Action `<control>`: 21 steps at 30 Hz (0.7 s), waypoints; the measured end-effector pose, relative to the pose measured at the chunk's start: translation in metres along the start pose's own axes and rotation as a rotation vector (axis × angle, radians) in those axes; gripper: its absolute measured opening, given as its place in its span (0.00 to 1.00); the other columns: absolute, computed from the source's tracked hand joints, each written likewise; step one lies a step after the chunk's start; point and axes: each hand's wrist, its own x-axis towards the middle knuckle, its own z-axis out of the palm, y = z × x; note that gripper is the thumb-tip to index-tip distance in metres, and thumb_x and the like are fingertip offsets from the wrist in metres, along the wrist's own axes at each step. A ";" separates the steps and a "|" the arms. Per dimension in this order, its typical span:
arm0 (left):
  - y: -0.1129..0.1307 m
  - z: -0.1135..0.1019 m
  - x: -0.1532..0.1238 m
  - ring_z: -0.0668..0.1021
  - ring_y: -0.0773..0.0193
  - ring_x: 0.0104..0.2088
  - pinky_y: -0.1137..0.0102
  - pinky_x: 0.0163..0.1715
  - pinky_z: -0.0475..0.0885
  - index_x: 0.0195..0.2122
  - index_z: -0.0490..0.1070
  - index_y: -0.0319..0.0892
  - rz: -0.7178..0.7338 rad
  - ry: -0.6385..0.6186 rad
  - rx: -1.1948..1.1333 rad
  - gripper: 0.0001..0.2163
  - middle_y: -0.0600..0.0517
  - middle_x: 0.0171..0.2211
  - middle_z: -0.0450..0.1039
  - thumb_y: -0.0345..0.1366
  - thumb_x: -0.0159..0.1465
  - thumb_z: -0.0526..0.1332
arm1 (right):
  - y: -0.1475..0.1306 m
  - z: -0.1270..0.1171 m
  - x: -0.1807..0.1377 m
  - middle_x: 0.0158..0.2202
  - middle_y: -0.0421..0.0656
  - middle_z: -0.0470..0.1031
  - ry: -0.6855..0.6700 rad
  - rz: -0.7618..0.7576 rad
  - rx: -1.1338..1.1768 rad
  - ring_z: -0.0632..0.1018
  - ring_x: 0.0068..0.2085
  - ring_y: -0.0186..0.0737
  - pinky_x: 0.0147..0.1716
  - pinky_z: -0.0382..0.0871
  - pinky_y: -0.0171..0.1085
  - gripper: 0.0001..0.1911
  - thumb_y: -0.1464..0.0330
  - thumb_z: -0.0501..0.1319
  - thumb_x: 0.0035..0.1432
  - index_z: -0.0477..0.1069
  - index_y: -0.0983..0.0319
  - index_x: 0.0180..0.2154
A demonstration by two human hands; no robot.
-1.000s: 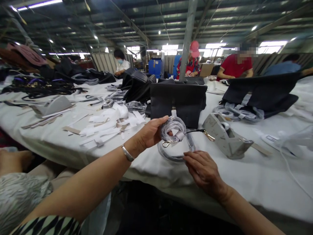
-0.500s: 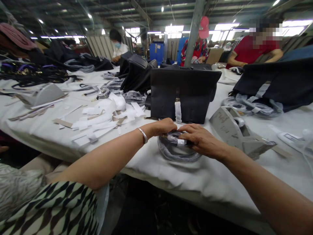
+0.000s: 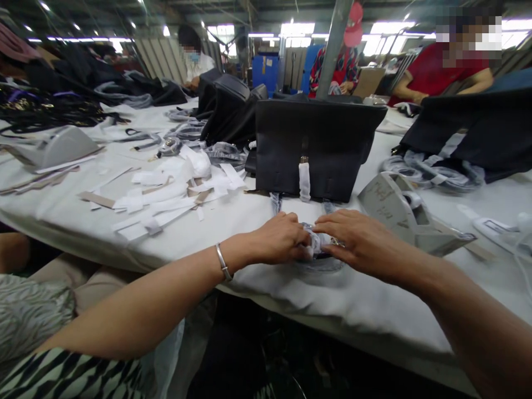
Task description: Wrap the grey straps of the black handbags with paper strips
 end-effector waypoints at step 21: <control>0.011 0.023 -0.024 0.71 0.53 0.50 0.58 0.53 0.65 0.46 0.71 0.39 -0.041 0.196 0.112 0.12 0.44 0.44 0.73 0.38 0.67 0.55 | -0.037 0.090 -0.040 0.52 0.49 0.72 0.419 0.103 0.017 0.72 0.50 0.46 0.53 0.65 0.49 0.26 0.77 0.56 0.56 0.60 0.64 0.57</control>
